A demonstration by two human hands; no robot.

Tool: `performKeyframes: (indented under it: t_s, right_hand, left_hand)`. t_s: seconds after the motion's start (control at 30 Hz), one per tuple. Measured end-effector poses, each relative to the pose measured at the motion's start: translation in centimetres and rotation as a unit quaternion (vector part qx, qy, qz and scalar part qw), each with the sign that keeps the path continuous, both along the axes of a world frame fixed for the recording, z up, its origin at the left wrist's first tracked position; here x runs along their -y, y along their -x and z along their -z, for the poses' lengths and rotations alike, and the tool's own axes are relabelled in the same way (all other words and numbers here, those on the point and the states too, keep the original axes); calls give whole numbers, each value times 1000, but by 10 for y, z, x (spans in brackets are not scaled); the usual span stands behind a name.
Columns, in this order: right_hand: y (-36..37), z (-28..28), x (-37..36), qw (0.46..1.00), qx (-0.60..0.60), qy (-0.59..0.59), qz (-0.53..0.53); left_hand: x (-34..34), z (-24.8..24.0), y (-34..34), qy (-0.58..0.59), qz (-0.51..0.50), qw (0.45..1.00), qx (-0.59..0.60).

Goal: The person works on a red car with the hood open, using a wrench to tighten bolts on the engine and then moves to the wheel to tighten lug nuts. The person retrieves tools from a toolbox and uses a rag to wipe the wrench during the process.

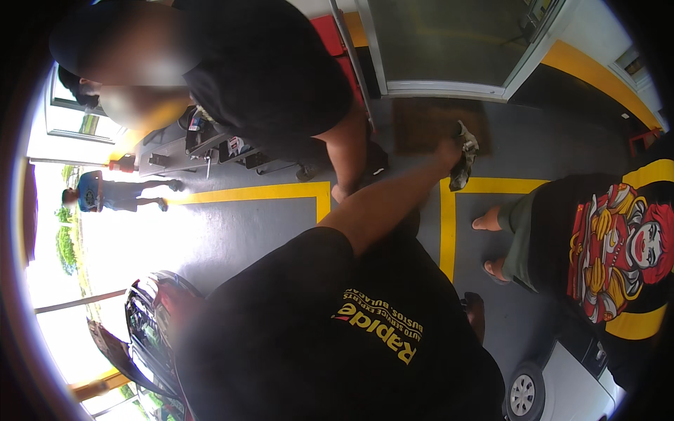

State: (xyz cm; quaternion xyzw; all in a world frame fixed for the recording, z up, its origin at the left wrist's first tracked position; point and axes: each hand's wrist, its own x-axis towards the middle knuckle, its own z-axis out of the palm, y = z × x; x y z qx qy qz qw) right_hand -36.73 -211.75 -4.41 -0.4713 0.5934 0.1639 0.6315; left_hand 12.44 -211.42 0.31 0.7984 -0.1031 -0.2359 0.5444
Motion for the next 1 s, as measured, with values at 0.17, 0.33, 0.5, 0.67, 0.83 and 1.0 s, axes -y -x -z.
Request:
performKeyframes:
  t_s: [0.17,0.33,0.5,0.67,0.83,1.0]
  right_hand:
    - [-70,2,33,998,26,19,-52]
    - [-113,37,46,999,-16,-35,1]
    - [-192,92,59,978,-187,-95,22]
    - [-358,59,163,987,-70,64,-127]
    - [-512,-5,309,986,73,147,36]
    - [-546,8,470,991,-14,125,-49]
  left_hand:
    - [-9,-11,-85,201,-44,948,-245]
    - [45,-41,-197,282,10,914,-292]
    - [149,-48,-310,235,156,919,-275]
    - [227,-85,-355,106,298,868,-383]
    - [346,-115,-346,111,392,788,-462]
    - [507,-115,-310,84,424,761,-484]
